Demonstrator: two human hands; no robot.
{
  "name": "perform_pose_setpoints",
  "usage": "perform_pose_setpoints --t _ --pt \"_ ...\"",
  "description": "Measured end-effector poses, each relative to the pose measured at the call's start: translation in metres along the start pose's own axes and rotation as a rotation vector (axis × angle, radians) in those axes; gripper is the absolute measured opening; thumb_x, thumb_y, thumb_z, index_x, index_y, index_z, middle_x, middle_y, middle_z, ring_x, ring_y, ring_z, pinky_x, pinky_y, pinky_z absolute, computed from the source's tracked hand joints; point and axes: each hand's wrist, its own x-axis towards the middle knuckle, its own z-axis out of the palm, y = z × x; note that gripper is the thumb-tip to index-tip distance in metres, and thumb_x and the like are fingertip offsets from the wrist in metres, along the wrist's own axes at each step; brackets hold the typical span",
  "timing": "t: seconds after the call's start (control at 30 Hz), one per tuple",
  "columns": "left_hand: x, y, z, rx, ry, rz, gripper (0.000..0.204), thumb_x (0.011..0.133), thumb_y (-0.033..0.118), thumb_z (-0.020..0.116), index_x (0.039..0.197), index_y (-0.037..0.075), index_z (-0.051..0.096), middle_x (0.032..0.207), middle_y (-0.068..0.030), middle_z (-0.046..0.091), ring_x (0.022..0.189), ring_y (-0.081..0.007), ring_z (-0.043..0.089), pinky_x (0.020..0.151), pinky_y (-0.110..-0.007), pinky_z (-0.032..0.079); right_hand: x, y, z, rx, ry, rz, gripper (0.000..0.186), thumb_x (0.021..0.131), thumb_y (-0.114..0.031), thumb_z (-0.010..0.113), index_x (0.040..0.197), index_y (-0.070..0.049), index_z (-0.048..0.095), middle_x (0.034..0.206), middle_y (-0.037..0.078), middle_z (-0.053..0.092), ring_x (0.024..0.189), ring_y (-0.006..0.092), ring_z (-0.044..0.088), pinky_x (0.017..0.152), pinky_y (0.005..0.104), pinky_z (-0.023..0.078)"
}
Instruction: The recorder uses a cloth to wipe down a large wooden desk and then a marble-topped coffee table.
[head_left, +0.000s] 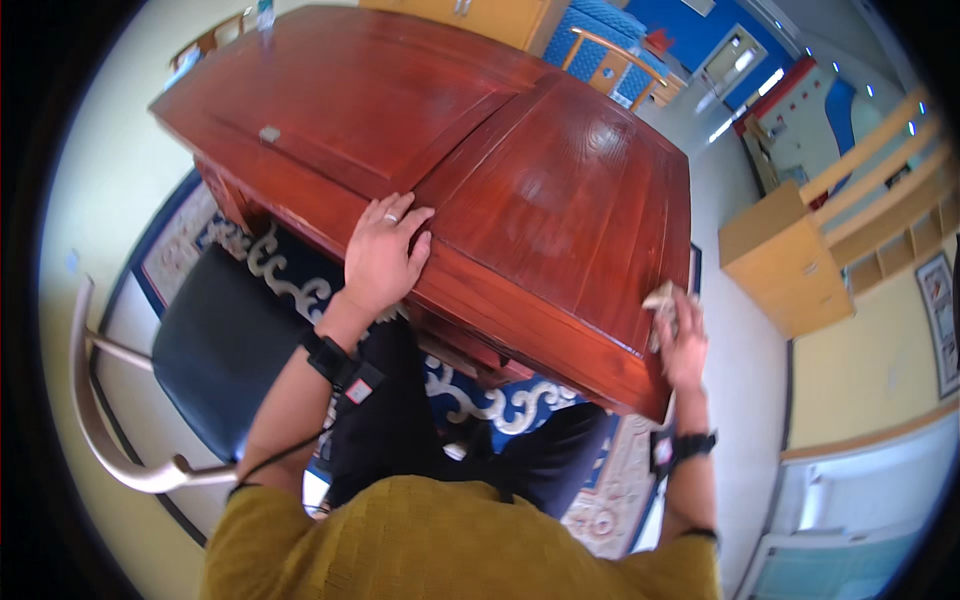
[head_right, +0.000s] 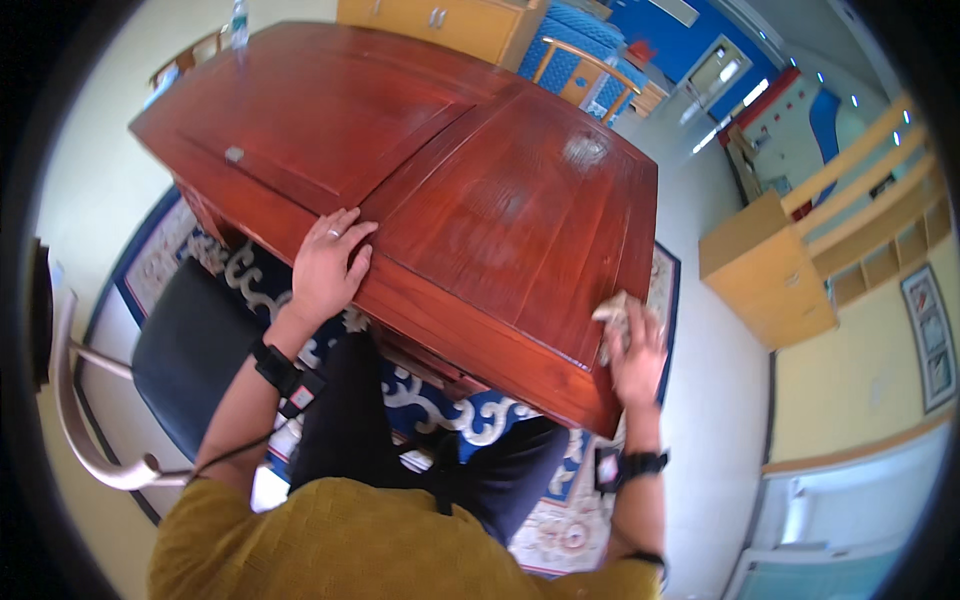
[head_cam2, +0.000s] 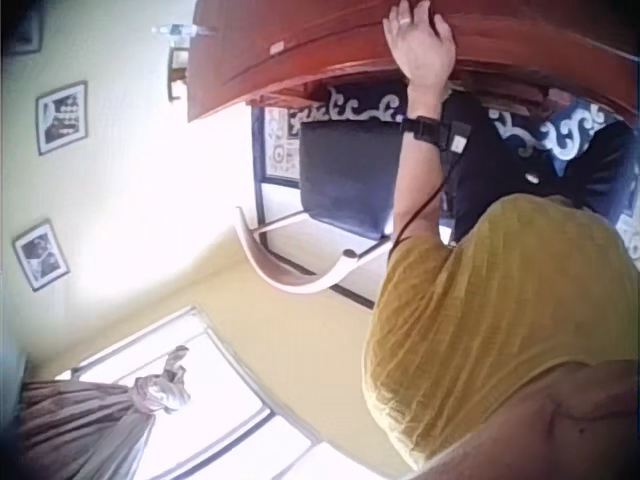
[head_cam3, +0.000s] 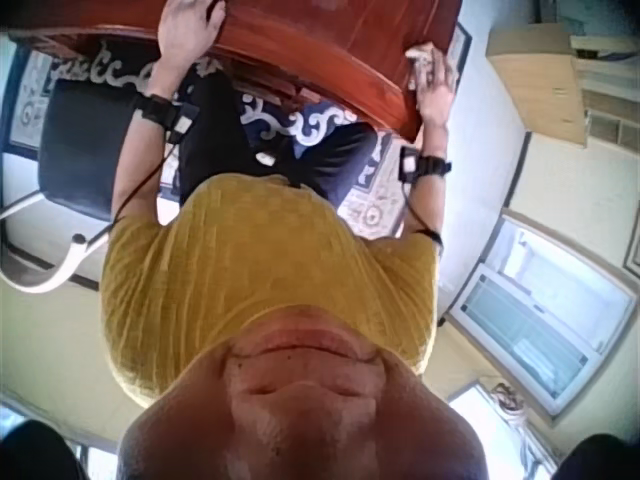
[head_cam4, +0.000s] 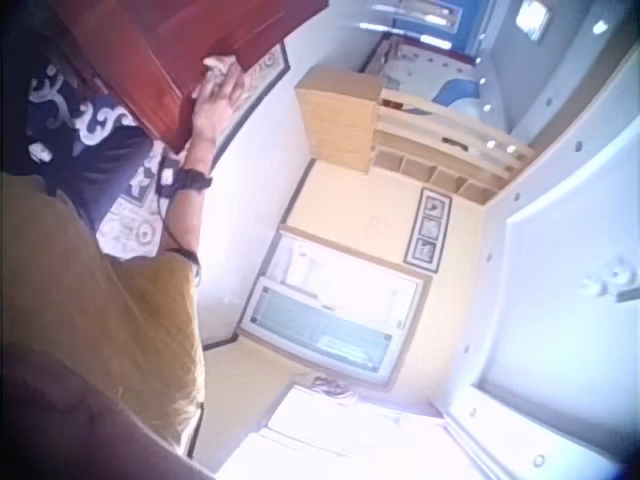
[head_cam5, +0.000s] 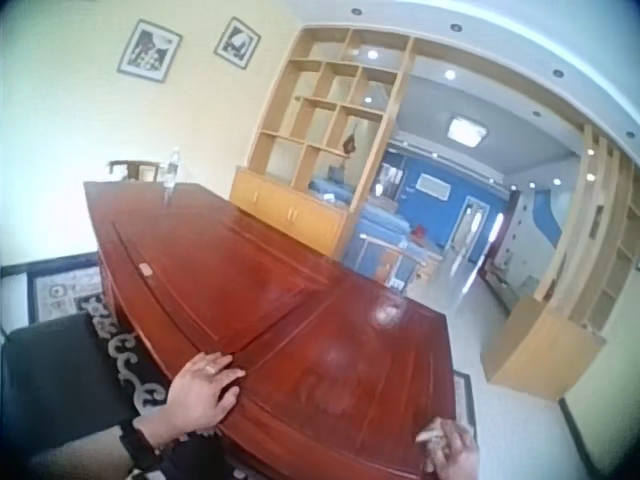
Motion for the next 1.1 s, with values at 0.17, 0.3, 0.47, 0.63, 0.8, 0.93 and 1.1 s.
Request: perform_pose_setpoints --t 0.17,0.3,0.47,0.63,0.8,0.93,1.1 --pt "0.014 0.010 -0.005 0.035 0.048 -0.010 0.026 0.081 0.015 0.061 0.107 0.010 0.065 0.121 -0.0153 0.060 0.116 -0.0344 0.054 0.102 -0.043 0.041 -0.048 -0.068 -0.024 0.007 -0.045 -0.179 0.048 0.086 -0.034 0.066 0.127 -0.011 0.057 0.132 0.017 0.053 0.126 0.0348 0.047 0.104 0.0476 0.034" --pt "0.014 0.005 -0.006 0.056 0.050 -0.001 0.027 0.081 0.014 0.061 0.107 0.010 0.065 0.121 -0.0153 0.060 0.115 -0.0341 0.055 0.102 -0.043 0.042 -0.003 -0.104 -0.004 0.115 -0.030 -0.361 0.046 0.082 -0.035 0.069 0.121 -0.014 0.060 0.129 0.015 0.054 0.124 0.0350 0.048 0.102 0.0471 0.035" --pt "0.012 0.011 0.004 0.017 0.025 0.031 0.028 0.083 0.016 0.059 0.110 0.009 0.064 0.122 -0.0176 0.059 0.116 -0.0355 0.053 0.102 -0.043 0.040 0.070 -0.063 0.028 0.057 -0.034 -0.142 0.043 0.087 -0.043 0.061 0.123 -0.018 0.059 0.130 0.007 0.056 0.122 0.0267 0.052 0.100 0.0469 0.037" --pt "0.006 0.013 0.001 0.001 -0.010 0.018 0.029 0.084 0.018 0.058 0.111 0.009 0.063 0.123 -0.0181 0.058 0.118 -0.0368 0.051 0.105 -0.044 0.038 0.043 -0.008 0.023 0.050 0.003 -0.096 0.047 0.090 -0.038 0.060 0.132 -0.019 0.053 0.134 0.012 0.052 0.126 0.0300 0.048 0.102 0.0485 0.036" --pt "0.008 0.011 -0.006 0.026 0.011 -0.019 0.028 0.080 0.015 0.060 0.107 0.010 0.064 0.121 -0.0164 0.060 0.117 -0.0352 0.053 0.101 -0.043 0.041 -0.028 -0.075 -0.016 0.065 -0.065 -0.238 0.048 0.081 -0.034 0.072 0.123 -0.013 0.060 0.131 0.013 0.054 0.125 0.0324 0.048 0.104 0.0461 0.036" --pt "0.013 0.008 -0.005 0.055 0.045 -0.009 0.027 0.082 0.016 0.060 0.108 0.011 0.064 0.121 -0.0142 0.060 0.117 -0.0327 0.054 0.099 -0.042 0.043 -0.012 -0.136 -0.010 0.256 -0.062 -0.505 0.048 0.075 -0.030 0.075 0.119 -0.014 0.062 0.128 0.014 0.055 0.124 0.0342 0.048 0.104 0.0463 0.036" --pt "0.013 0.007 0.003 0.038 0.016 0.051 0.029 0.085 0.017 0.058 0.113 0.012 0.064 0.123 -0.0156 0.059 0.118 -0.0340 0.053 0.100 -0.042 0.042 0.049 -0.108 0.031 0.179 0.035 -0.432 0.043 0.082 -0.041 0.068 0.118 -0.019 0.062 0.125 0.008 0.060 0.119 0.0265 0.055 0.101 0.0430 0.039"
